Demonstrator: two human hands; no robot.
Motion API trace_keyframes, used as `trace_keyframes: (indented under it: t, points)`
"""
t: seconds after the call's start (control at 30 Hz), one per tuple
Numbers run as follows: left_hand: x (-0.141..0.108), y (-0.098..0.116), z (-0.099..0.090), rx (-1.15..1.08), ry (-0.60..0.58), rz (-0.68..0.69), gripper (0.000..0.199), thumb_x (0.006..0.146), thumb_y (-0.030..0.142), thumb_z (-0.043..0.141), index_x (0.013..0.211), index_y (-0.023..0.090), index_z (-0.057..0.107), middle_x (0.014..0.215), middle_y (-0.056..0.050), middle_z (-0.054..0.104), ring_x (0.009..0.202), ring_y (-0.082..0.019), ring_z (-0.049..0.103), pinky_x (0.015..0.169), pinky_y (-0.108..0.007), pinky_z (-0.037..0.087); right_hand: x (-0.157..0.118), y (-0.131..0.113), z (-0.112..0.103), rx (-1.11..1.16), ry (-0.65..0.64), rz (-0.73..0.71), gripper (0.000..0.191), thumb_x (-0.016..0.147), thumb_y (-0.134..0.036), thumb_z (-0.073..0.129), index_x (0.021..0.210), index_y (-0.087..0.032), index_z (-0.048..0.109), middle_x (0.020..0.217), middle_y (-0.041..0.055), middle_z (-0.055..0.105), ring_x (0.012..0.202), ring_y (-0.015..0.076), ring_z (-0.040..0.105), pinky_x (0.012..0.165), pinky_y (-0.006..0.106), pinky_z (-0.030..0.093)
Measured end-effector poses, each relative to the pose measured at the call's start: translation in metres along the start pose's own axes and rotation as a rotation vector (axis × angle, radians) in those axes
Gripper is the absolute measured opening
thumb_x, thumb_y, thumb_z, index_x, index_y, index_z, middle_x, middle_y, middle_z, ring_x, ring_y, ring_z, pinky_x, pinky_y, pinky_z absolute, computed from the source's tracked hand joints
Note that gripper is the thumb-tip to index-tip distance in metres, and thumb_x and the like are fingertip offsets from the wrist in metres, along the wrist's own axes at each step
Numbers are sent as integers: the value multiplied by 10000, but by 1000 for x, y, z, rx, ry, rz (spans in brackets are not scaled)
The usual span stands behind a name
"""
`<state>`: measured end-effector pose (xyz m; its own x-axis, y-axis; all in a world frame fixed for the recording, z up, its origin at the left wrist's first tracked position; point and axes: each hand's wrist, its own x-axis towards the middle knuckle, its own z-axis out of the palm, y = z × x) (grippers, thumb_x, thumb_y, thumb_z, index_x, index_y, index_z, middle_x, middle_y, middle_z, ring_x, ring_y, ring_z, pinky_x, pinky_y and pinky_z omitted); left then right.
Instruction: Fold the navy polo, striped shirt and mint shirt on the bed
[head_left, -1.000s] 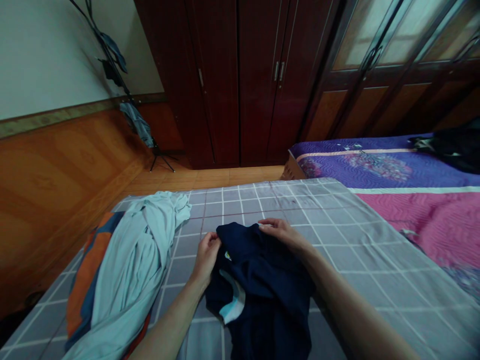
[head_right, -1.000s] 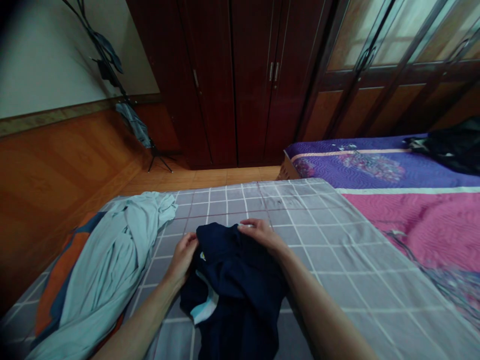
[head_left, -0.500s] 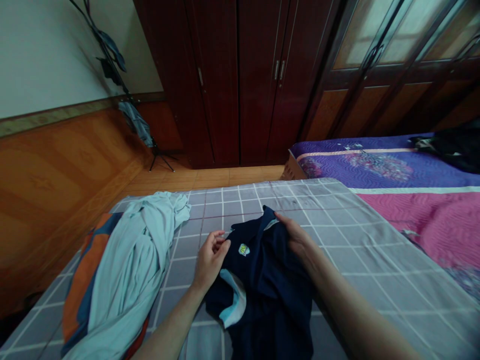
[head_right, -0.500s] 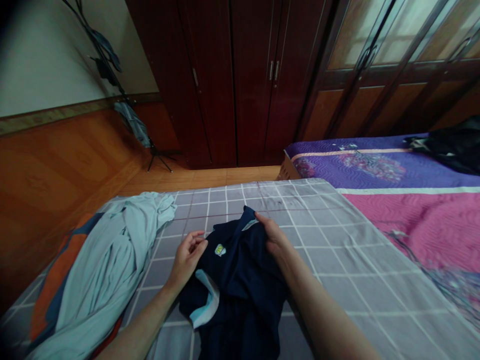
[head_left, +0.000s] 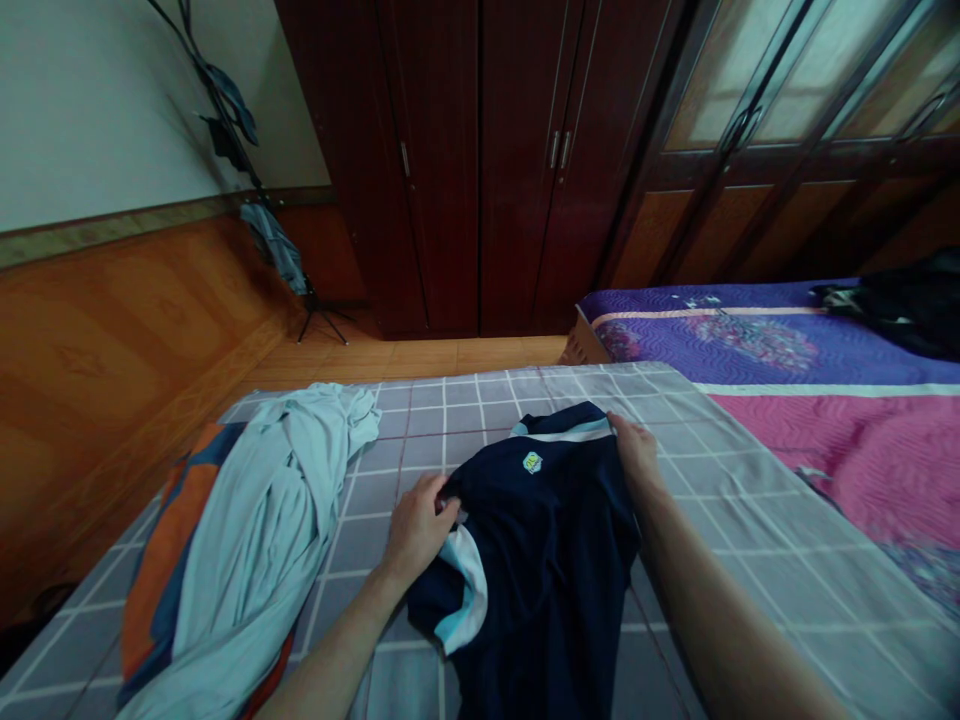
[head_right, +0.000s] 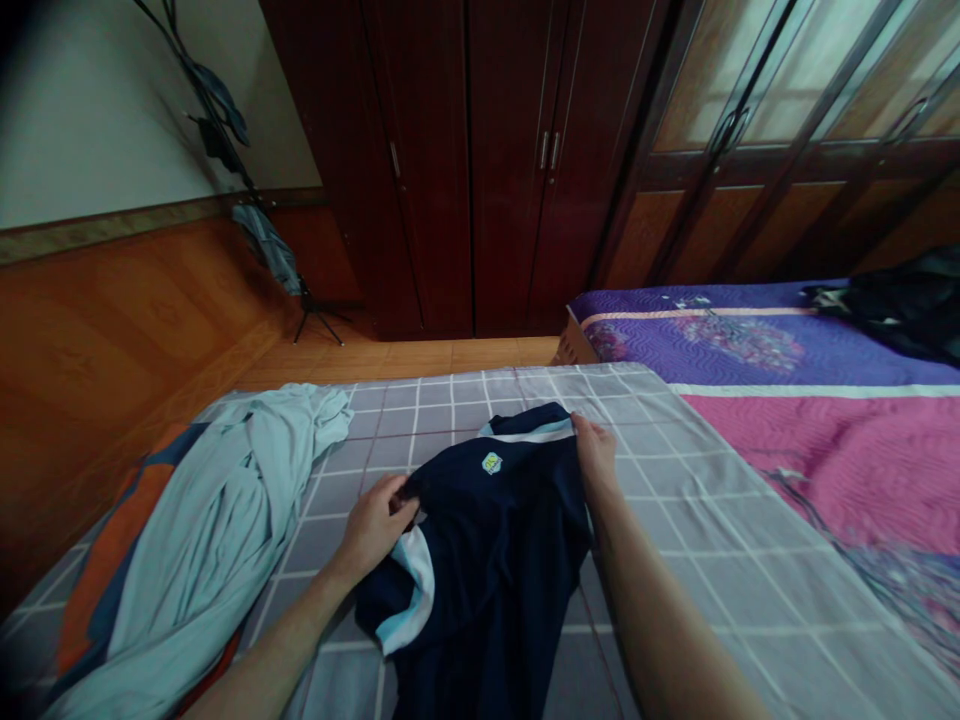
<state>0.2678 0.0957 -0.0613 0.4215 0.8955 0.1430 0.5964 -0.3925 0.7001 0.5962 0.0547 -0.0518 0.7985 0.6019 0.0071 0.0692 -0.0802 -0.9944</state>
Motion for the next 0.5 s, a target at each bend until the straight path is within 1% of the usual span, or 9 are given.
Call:
trace_keyframes:
  t: [0.03,0.1,0.17,0.2,0.23,0.3,0.4,0.47,0.5]
  points:
    - [0,3,-3,-63,-21,-1,153,776,205,535,888,176,636,879,-53,622,763,-202,583,770,-344,448,0,1,-1,-29,6,-15,288,708,-472,570,609,-205,609,449,-2,557,528,207,585,506,295,457]
    - [-2,10,-7,-289,-68,19,131,802,229,498,823,181,619,901,-49,617,831,-198,584,786,-307,444,0,4,0,-70,-3,-46,344,716,-519,541,660,-191,628,492,4,579,566,206,591,526,291,453]
    - [-5,15,-10,-560,-129,5,152,830,278,489,885,189,600,996,-43,617,924,-193,580,832,-282,436,1,6,1,-120,-26,-96,396,713,-545,537,771,-171,654,585,18,624,632,208,608,577,296,465]
    - [-6,17,-10,-664,-154,-27,164,846,306,487,912,193,586,995,-35,620,916,-184,582,826,-271,438,1,7,3,-147,-44,-125,427,705,-548,547,847,-161,660,640,28,644,668,213,617,610,305,474]
    - [-8,18,-10,-733,-160,-68,174,857,338,491,919,195,569,945,-23,625,866,-171,587,791,-259,444,0,8,5,-179,-64,-155,461,690,-542,566,922,-154,656,695,38,659,705,220,623,645,321,482]
    - [-10,19,-10,-792,-122,-128,200,862,389,515,913,196,532,786,11,609,731,-142,569,700,-231,436,-2,7,9,-251,-101,-222,520,640,-503,618,1027,-156,636,795,57,669,779,244,627,719,371,487]
    - [-10,21,-12,-816,-75,-115,233,849,415,548,888,194,484,634,46,562,605,-111,517,609,-204,401,-14,-4,17,-359,-121,-360,519,594,-395,650,1070,-189,624,1039,101,631,1008,297,568,886,461,430]
    - [-9,24,-13,-817,-96,-91,246,843,420,554,884,193,469,583,56,547,551,-99,492,568,-196,388,-31,-18,25,-411,-134,-458,482,619,-339,635,1081,-202,618,1191,120,563,1151,310,475,970,473,367]
    - [-9,26,-13,-811,-106,-90,252,838,424,558,876,192,466,561,59,539,524,-95,482,544,-192,381,-42,-26,30,-430,-154,-498,435,648,-324,620,1065,-203,623,1205,122,553,1167,304,459,975,461,361]
